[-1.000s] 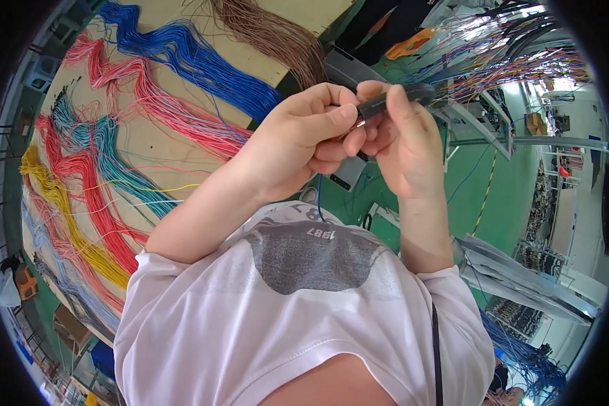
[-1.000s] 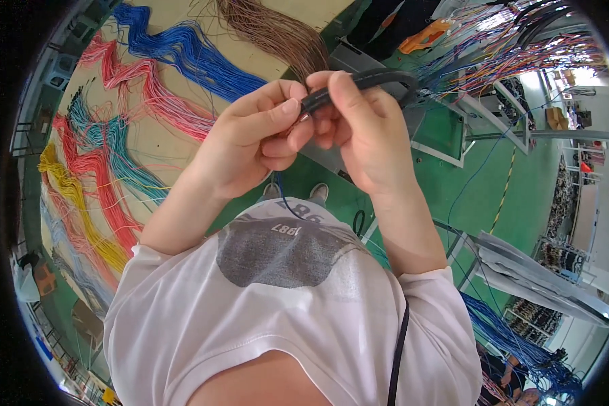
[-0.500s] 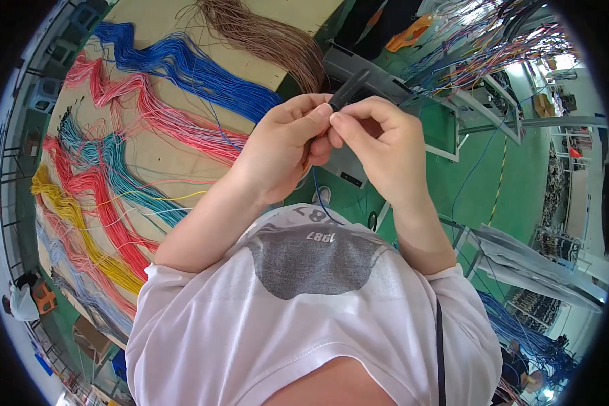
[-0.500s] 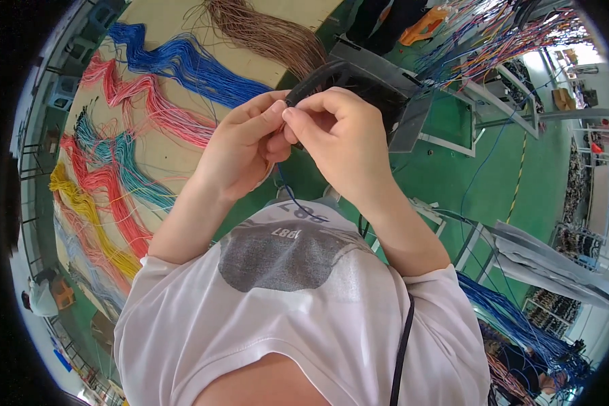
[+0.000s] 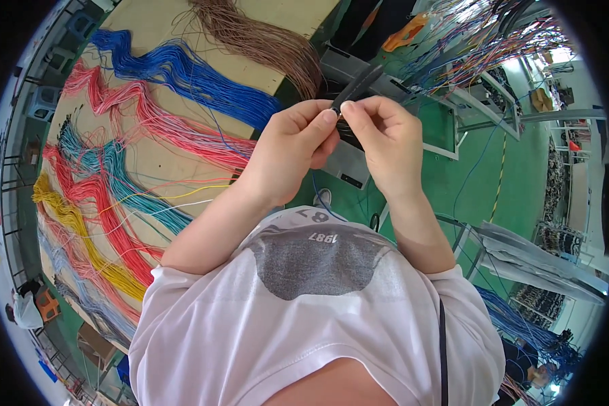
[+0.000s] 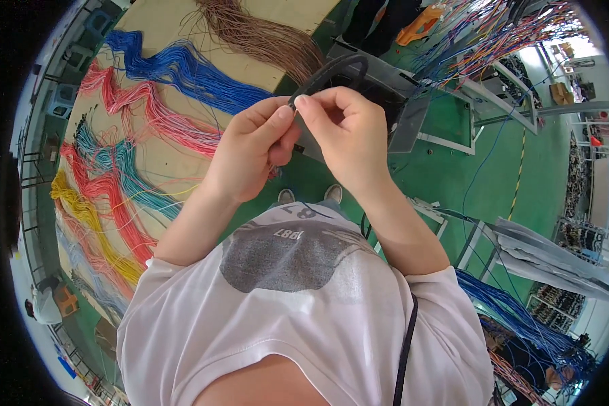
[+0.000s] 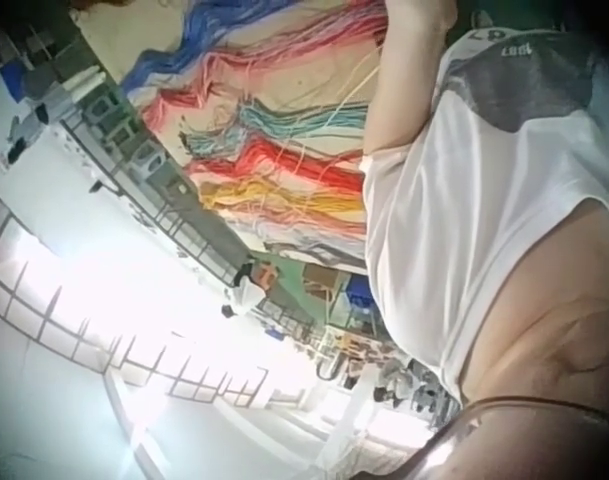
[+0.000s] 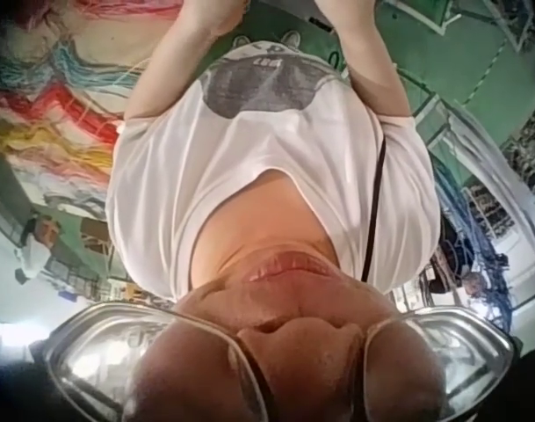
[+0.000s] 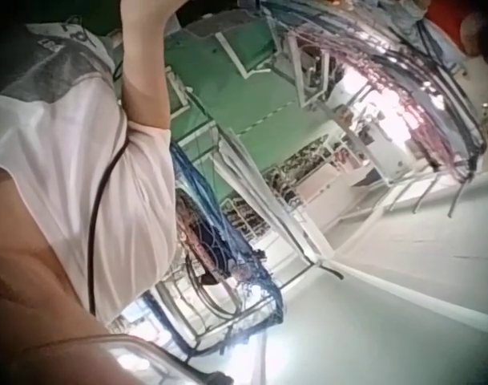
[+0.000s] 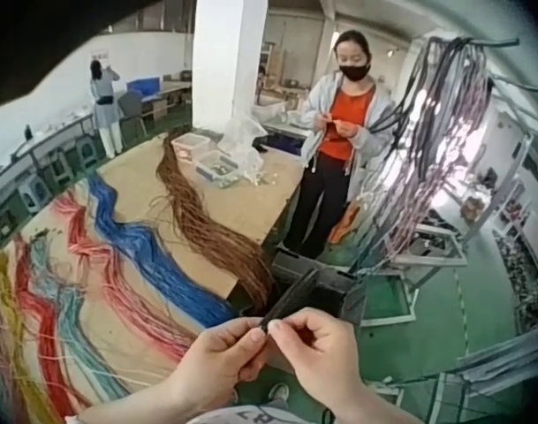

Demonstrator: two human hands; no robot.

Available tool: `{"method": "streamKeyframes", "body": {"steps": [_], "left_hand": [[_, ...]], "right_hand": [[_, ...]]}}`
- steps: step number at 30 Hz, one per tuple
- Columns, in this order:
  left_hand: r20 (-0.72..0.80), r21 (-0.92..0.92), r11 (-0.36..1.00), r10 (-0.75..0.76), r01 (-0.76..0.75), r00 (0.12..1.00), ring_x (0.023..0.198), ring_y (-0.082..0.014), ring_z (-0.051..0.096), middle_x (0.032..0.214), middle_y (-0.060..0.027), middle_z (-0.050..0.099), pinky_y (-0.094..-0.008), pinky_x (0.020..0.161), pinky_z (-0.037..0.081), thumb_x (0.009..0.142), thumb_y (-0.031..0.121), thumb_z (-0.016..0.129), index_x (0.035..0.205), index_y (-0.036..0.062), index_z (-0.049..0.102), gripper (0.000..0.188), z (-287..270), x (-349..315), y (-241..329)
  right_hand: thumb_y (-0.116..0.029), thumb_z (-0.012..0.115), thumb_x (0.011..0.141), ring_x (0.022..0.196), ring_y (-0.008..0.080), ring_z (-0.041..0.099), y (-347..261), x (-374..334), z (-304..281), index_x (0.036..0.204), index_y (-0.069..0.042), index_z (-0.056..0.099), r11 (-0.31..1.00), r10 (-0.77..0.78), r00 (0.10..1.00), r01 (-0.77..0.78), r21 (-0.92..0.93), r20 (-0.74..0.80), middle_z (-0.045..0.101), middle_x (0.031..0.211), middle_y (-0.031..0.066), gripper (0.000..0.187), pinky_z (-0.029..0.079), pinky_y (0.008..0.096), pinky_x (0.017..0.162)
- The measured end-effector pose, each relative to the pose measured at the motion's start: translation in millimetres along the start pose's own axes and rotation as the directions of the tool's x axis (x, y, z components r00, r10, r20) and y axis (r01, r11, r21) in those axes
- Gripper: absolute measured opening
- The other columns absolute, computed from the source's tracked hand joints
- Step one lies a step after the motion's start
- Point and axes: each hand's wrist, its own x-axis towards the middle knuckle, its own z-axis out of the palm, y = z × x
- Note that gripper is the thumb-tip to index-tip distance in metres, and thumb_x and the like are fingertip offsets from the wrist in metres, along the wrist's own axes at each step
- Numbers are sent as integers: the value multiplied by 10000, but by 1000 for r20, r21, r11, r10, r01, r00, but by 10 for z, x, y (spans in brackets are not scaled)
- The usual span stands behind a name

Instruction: Assembling and inserting bundles of colored wires into a protective black sleeve on a factory floor.

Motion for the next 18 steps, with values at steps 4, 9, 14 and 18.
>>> {"method": "streamKeyframes", "body": {"steps": [4,9,14,18], "left_hand": [[3,138,990,39,-39,999,505,-44,389,623,12,461,-164,465,324,877,136,434,888,-13,508,167,18,-41,98],[-48,447,815,434,-369,900,574,-83,465,666,-34,499,-202,509,389,817,39,504,846,-17,487,65,108,-53,40],[307,811,15,841,-585,447,661,-234,546,790,-113,540,-264,572,452,680,-44,599,799,9,534,145,-12,6,-14],[361,805,-90,859,-586,364,666,-238,547,819,-109,544,-285,571,455,673,-42,601,807,10,549,153,-25,33,-66]], "right_hand": [[-207,519,836,556,48,443,73,75,-45,944,-29,541,636,238,933,-360,683,270,556,777,8,209,295,156,467],[-235,481,858,583,81,485,-8,77,83,951,-33,518,606,118,963,-262,751,241,555,770,24,226,385,210,519],[-215,486,856,599,96,508,-84,49,163,891,-22,523,683,109,993,-110,722,48,551,700,38,199,410,222,546],[-211,487,856,595,98,510,-129,12,178,871,-25,522,724,77,997,-54,687,-4,550,699,38,190,413,219,547]]}}
